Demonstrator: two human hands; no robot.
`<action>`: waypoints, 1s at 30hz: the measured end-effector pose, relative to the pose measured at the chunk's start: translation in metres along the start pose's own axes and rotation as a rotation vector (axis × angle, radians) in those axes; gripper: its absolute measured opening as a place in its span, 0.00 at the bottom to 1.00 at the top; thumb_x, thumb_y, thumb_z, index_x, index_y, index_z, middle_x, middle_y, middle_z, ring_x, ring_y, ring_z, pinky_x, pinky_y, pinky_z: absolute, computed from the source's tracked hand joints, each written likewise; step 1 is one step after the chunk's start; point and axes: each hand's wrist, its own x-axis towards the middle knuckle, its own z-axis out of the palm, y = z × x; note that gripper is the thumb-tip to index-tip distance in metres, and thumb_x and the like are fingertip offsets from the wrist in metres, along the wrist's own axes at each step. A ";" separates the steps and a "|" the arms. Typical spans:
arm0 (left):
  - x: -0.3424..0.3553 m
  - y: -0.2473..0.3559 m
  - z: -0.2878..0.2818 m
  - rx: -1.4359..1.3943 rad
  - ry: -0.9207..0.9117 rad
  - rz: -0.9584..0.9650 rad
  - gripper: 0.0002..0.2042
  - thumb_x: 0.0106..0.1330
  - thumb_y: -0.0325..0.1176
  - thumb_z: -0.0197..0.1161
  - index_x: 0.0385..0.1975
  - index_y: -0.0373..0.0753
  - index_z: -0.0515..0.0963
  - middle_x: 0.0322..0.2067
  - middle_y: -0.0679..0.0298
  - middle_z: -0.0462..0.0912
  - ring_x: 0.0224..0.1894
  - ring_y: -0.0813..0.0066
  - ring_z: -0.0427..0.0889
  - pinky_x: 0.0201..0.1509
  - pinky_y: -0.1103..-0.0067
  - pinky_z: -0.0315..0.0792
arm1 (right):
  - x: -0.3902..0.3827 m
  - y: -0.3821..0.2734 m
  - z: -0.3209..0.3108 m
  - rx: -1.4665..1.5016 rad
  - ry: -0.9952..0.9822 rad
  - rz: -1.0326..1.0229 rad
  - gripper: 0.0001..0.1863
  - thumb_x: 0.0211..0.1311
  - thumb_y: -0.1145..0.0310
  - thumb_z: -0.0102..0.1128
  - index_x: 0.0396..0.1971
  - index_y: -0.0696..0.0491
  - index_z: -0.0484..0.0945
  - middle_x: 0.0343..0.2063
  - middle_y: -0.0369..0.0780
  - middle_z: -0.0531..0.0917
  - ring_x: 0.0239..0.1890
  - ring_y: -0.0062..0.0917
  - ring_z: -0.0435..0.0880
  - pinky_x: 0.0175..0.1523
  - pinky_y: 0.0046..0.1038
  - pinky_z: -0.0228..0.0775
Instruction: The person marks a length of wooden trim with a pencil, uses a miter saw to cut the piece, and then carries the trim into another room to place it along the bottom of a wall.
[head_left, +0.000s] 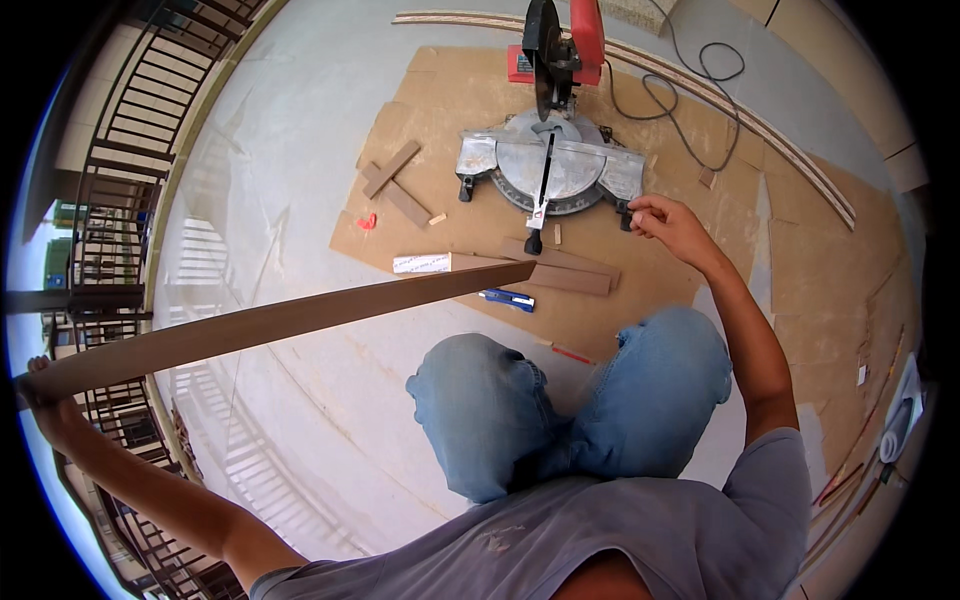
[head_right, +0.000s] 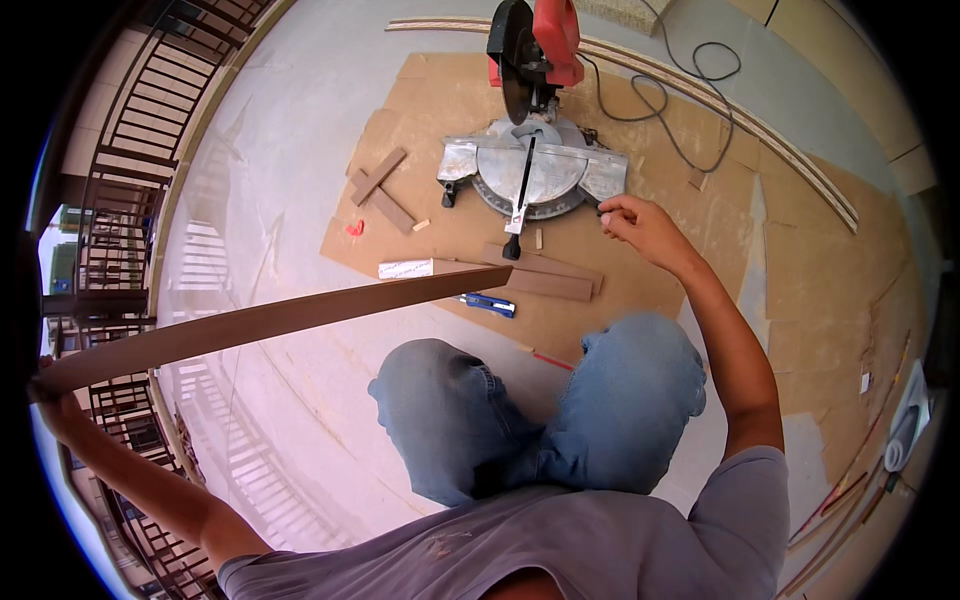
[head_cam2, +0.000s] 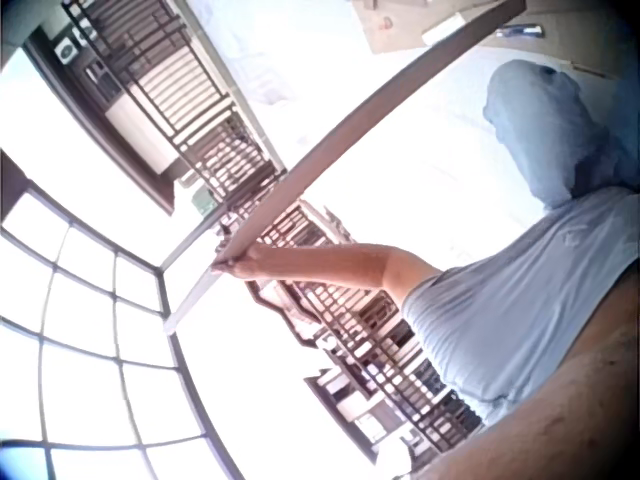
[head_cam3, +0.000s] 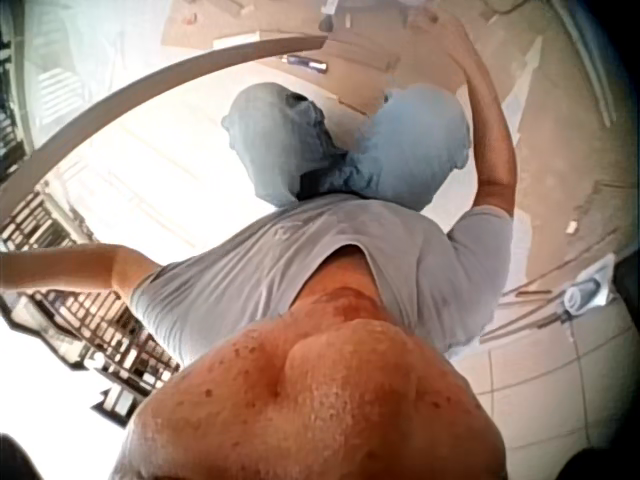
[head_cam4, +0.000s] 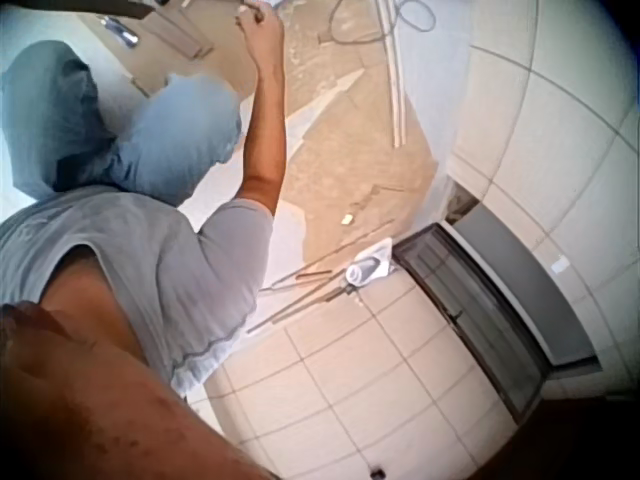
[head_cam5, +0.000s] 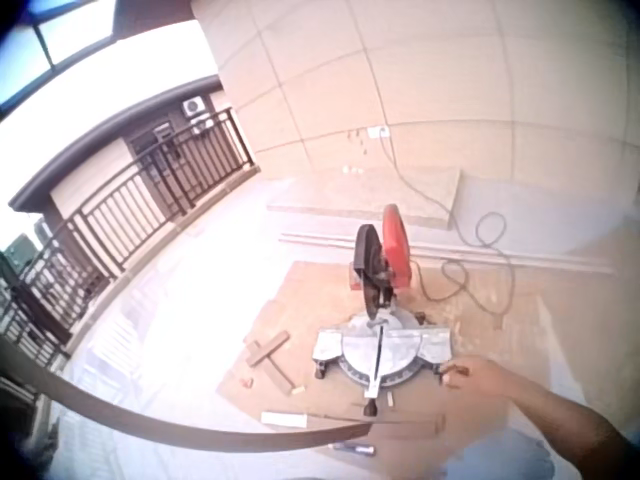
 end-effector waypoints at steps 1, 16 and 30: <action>-0.023 -0.041 -0.008 -0.312 -0.151 -0.157 0.20 0.82 0.41 0.51 0.52 0.25 0.72 0.45 0.51 0.76 0.49 0.58 0.75 0.61 0.64 0.72 | 0.000 -0.016 -0.001 0.032 -0.014 -0.029 0.18 0.72 0.63 0.63 0.53 0.60 0.80 0.38 0.37 0.84 0.40 0.19 0.82 0.48 0.25 0.76; -0.615 -0.324 0.269 -1.100 -0.197 -1.328 0.27 0.80 0.53 0.50 0.55 0.28 0.71 0.56 0.48 0.76 0.63 0.52 0.74 0.74 0.56 0.67 | 0.039 -0.036 0.124 -0.518 -0.806 -0.090 0.26 0.69 0.57 0.64 0.57 0.61 0.74 0.42 0.49 0.85 0.43 0.38 0.86 0.52 0.38 0.77; -0.652 -0.347 0.139 -0.177 -0.967 -1.563 0.20 0.80 0.45 0.53 0.54 0.31 0.77 0.55 0.50 0.83 0.58 0.61 0.81 0.64 0.66 0.74 | 0.020 0.087 -0.141 -0.921 -0.100 0.101 0.22 0.68 0.50 0.65 0.37 0.56 0.73 0.28 0.50 0.80 0.34 0.46 0.80 0.42 0.42 0.70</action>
